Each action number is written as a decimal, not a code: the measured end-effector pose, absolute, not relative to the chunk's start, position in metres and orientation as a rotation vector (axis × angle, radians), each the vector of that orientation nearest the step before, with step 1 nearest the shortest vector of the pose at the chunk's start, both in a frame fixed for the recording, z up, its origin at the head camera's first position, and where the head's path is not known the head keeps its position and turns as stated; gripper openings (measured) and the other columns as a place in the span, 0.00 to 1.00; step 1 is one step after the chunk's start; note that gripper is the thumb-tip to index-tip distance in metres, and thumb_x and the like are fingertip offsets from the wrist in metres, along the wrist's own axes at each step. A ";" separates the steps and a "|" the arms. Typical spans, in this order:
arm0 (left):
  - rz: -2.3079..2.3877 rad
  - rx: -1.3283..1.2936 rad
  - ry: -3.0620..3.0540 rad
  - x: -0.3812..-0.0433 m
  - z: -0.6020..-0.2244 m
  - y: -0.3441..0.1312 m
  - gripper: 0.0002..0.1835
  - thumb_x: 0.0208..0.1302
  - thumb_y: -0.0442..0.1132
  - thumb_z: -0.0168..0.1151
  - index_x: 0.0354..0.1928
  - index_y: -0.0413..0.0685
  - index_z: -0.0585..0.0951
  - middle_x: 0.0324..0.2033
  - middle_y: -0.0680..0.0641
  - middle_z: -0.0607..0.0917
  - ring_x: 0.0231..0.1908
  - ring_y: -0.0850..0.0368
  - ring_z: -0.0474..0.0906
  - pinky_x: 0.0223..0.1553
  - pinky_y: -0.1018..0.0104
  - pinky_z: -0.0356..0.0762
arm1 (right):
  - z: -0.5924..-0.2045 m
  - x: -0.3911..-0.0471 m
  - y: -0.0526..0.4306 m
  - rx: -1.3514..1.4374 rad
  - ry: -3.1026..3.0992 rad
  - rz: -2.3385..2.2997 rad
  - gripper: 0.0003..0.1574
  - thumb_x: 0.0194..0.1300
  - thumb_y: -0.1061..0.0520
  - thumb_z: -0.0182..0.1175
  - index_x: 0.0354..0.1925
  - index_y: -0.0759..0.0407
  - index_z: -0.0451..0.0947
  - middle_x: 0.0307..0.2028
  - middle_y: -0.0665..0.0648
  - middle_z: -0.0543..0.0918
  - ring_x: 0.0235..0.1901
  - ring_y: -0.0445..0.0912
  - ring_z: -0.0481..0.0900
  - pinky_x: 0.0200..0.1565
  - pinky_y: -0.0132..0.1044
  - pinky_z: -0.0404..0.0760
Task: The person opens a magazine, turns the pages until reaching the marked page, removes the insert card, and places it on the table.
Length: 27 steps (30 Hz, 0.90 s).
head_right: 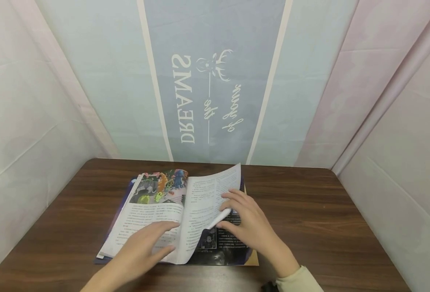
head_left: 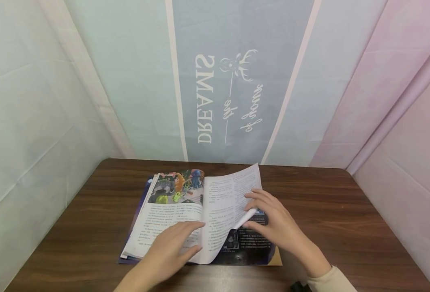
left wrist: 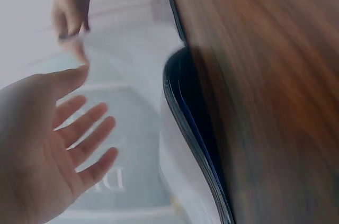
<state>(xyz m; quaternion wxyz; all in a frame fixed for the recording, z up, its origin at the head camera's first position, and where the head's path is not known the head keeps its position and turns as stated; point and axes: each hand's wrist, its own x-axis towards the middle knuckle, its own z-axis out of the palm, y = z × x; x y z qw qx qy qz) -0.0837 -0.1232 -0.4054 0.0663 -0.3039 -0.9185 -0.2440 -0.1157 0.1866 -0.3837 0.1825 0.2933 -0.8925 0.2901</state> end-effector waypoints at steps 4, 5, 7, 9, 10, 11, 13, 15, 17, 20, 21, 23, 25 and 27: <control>-0.775 -0.966 -2.662 -0.083 -0.399 -0.107 0.27 0.65 0.48 0.67 0.64 0.57 0.74 0.58 0.58 0.79 0.56 0.59 0.77 0.54 0.56 0.79 | -0.379 -0.117 0.177 0.851 -2.439 0.838 0.26 0.45 0.55 0.80 0.42 0.48 0.79 0.60 0.51 0.79 0.66 0.55 0.68 0.64 0.58 0.66; -0.789 -0.971 -2.638 -0.083 -0.398 -0.104 0.26 0.65 0.48 0.67 0.64 0.57 0.75 0.58 0.59 0.80 0.55 0.60 0.78 0.53 0.56 0.79 | -0.378 -0.117 0.174 0.857 -2.418 0.844 0.26 0.45 0.55 0.80 0.42 0.48 0.79 0.60 0.52 0.78 0.65 0.56 0.68 0.64 0.58 0.66; -0.815 -0.966 -2.603 -0.083 -0.397 -0.098 0.25 0.66 0.49 0.67 0.64 0.58 0.75 0.56 0.60 0.80 0.53 0.61 0.78 0.51 0.57 0.80 | -0.376 -0.117 0.170 0.871 -2.383 0.850 0.26 0.45 0.57 0.80 0.42 0.48 0.79 0.60 0.52 0.78 0.65 0.57 0.69 0.64 0.58 0.66; -0.845 -0.957 -2.565 -0.083 -0.396 -0.093 0.24 0.66 0.49 0.66 0.63 0.58 0.75 0.54 0.60 0.81 0.51 0.62 0.79 0.49 0.58 0.80 | -0.375 -0.117 0.166 0.885 -2.359 0.853 0.26 0.45 0.57 0.80 0.42 0.48 0.79 0.60 0.52 0.78 0.64 0.58 0.69 0.64 0.59 0.65; -0.857 -0.952 -2.546 -0.084 -0.395 -0.090 0.24 0.66 0.49 0.66 0.63 0.58 0.75 0.53 0.60 0.81 0.50 0.63 0.79 0.49 0.59 0.81 | -0.374 -0.117 0.165 0.889 -2.350 0.853 0.26 0.45 0.57 0.80 0.42 0.48 0.79 0.60 0.52 0.78 0.64 0.58 0.69 0.64 0.59 0.65; -0.872 -0.948 -2.526 -0.085 -0.395 -0.088 0.24 0.66 0.48 0.66 0.63 0.58 0.75 0.53 0.60 0.82 0.49 0.64 0.79 0.48 0.60 0.81 | -0.374 -0.117 0.163 0.893 -2.343 0.854 0.26 0.45 0.57 0.80 0.42 0.48 0.79 0.60 0.52 0.78 0.64 0.58 0.69 0.65 0.60 0.65; -0.891 -0.948 -2.481 -0.087 -0.394 -0.083 0.23 0.66 0.47 0.67 0.62 0.59 0.76 0.52 0.60 0.82 0.47 0.64 0.80 0.46 0.61 0.81 | -0.372 -0.118 0.161 0.902 -2.329 0.860 0.26 0.45 0.58 0.80 0.42 0.48 0.79 0.60 0.52 0.78 0.65 0.58 0.69 0.66 0.59 0.64; -0.900 -0.946 -2.438 -0.088 -0.394 -0.079 0.22 0.65 0.44 0.68 0.60 0.59 0.77 0.50 0.60 0.83 0.44 0.65 0.80 0.44 0.63 0.81 | -0.371 -0.119 0.159 0.914 -2.313 0.868 0.26 0.45 0.58 0.80 0.43 0.49 0.79 0.60 0.52 0.78 0.65 0.58 0.69 0.66 0.59 0.64; -0.900 -0.931 -2.404 -0.089 -0.394 -0.076 0.21 0.64 0.42 0.69 0.58 0.58 0.79 0.47 0.60 0.84 0.41 0.66 0.80 0.41 0.64 0.81 | -0.370 -0.120 0.158 0.922 -2.301 0.870 0.26 0.45 0.58 0.80 0.43 0.49 0.80 0.60 0.52 0.79 0.65 0.57 0.69 0.66 0.59 0.63; -0.891 -0.883 -2.365 -0.091 -0.394 -0.073 0.19 0.62 0.40 0.71 0.55 0.56 0.81 0.41 0.60 0.85 0.38 0.65 0.81 0.39 0.64 0.81 | -0.368 -0.119 0.157 0.921 -2.286 0.864 0.24 0.50 0.53 0.78 0.46 0.52 0.81 0.59 0.53 0.79 0.64 0.58 0.70 0.66 0.57 0.64; -0.887 -0.863 -2.356 -0.092 -0.394 -0.072 0.19 0.61 0.39 0.71 0.55 0.56 0.81 0.39 0.60 0.85 0.37 0.65 0.81 0.39 0.64 0.81 | -0.367 -0.119 0.157 0.914 -2.284 0.866 0.24 0.53 0.50 0.76 0.47 0.52 0.81 0.59 0.53 0.79 0.64 0.57 0.70 0.67 0.56 0.63; -0.877 -0.817 -2.345 -0.093 -0.395 -0.071 0.19 0.59 0.37 0.72 0.53 0.55 0.82 0.36 0.59 0.86 0.35 0.64 0.81 0.37 0.64 0.81 | -0.365 -0.118 0.157 0.897 -2.276 0.880 0.26 0.58 0.43 0.71 0.50 0.54 0.80 0.60 0.54 0.79 0.64 0.57 0.70 0.69 0.52 0.62; -0.860 -0.767 -2.346 -0.094 -0.397 -0.072 0.20 0.57 0.36 0.74 0.52 0.54 0.82 0.34 0.59 0.86 0.33 0.64 0.80 0.35 0.65 0.80 | -0.362 -0.116 0.157 0.885 -2.263 0.908 0.28 0.62 0.38 0.65 0.52 0.55 0.80 0.60 0.56 0.78 0.64 0.57 0.70 0.69 0.48 0.62; -0.856 -0.720 -2.356 -0.094 -0.400 -0.073 0.21 0.56 0.35 0.74 0.53 0.52 0.82 0.32 0.57 0.85 0.32 0.63 0.80 0.32 0.65 0.79 | -0.361 -0.115 0.159 0.873 -2.250 0.937 0.30 0.65 0.37 0.61 0.54 0.56 0.79 0.60 0.57 0.78 0.65 0.56 0.69 0.69 0.44 0.62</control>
